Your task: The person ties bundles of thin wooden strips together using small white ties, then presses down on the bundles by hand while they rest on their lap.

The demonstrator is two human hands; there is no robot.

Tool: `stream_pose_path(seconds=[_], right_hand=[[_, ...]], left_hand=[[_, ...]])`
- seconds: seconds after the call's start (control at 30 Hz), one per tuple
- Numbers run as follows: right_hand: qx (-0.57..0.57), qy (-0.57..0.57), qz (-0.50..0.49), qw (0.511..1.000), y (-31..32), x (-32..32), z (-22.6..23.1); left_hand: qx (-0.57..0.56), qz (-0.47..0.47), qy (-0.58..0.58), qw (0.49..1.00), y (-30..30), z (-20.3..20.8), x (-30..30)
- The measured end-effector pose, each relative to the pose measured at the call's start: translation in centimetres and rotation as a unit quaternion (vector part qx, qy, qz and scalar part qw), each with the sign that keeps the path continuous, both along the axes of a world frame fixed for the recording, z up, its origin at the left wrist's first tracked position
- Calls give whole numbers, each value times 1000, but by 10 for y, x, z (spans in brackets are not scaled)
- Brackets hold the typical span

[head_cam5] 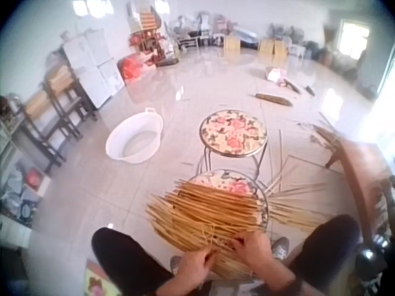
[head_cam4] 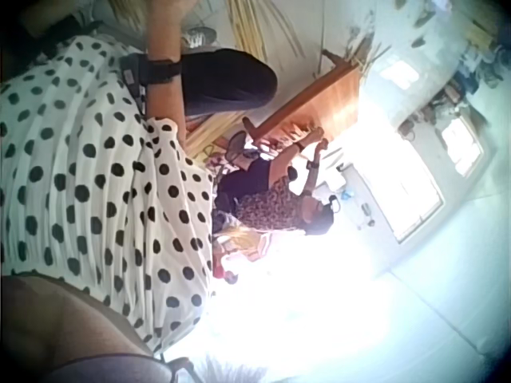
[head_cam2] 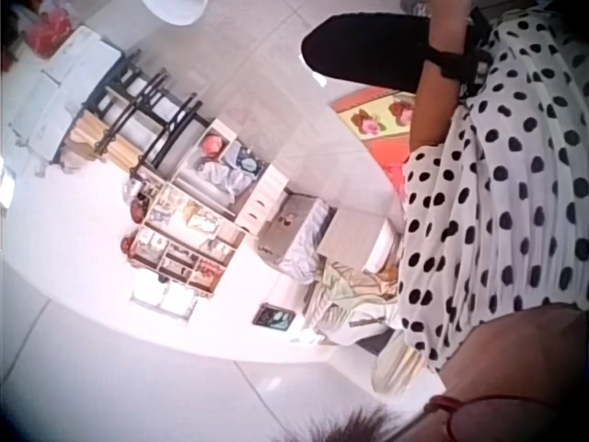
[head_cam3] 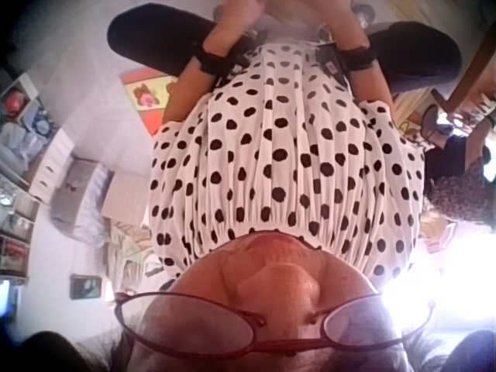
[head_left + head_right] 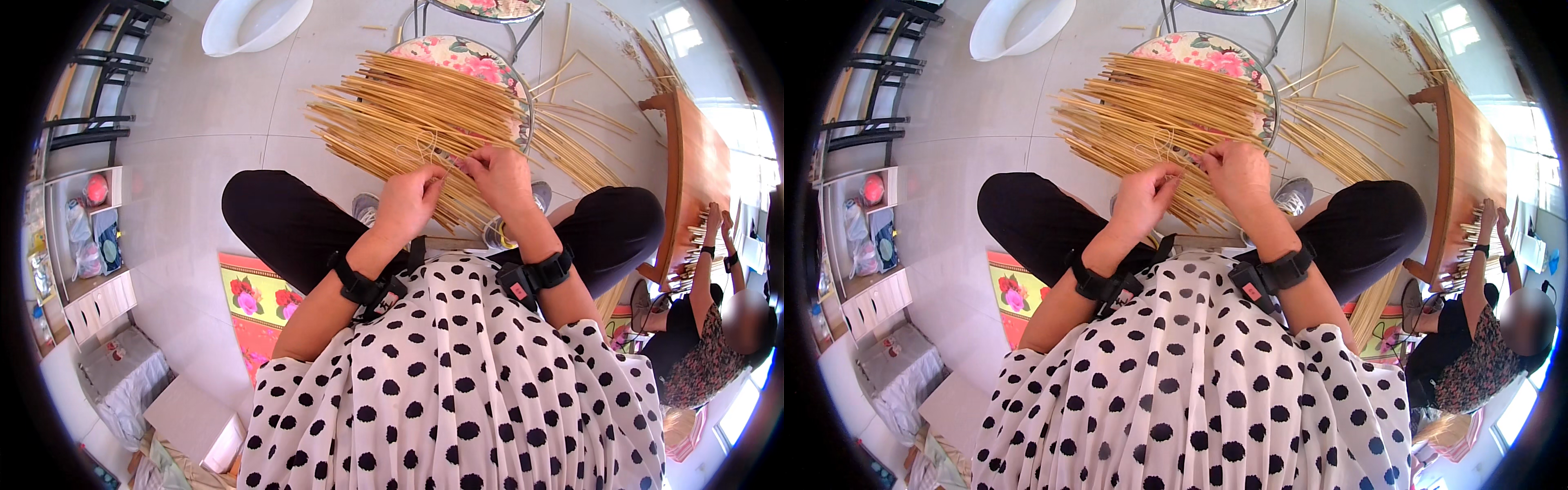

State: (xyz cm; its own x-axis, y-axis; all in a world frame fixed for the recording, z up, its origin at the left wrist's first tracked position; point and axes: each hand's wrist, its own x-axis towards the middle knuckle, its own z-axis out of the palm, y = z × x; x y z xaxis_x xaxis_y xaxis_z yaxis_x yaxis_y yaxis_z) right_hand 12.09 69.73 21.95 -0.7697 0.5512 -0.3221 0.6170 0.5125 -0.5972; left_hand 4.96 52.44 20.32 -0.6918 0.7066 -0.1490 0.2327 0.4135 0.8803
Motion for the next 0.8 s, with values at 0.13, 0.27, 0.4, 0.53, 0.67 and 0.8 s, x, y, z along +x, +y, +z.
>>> stream_pose_path(seconds=[0.13,0.27,0.4,0.53,0.67,0.8], right_hand=[[-3,-6,8,1000,0,0,-2],[-33,-2,2,999,1,0,0],[-54,12,-10,998,2,0,-4],[-66,22,-6,998,4,1,-7],[-70,7,0,997,6,0,-5],[-73,-19,0,997,7,-3,-4]], left_hand=[[0,12,-9,1000,-1,-4,4],[-11,11,-1,1000,-1,-3,4],[-18,22,-10,1000,0,2,4],[-33,18,-9,999,0,7,4],[-32,13,13,999,0,9,4],[-42,4,22,999,-1,10,4]])
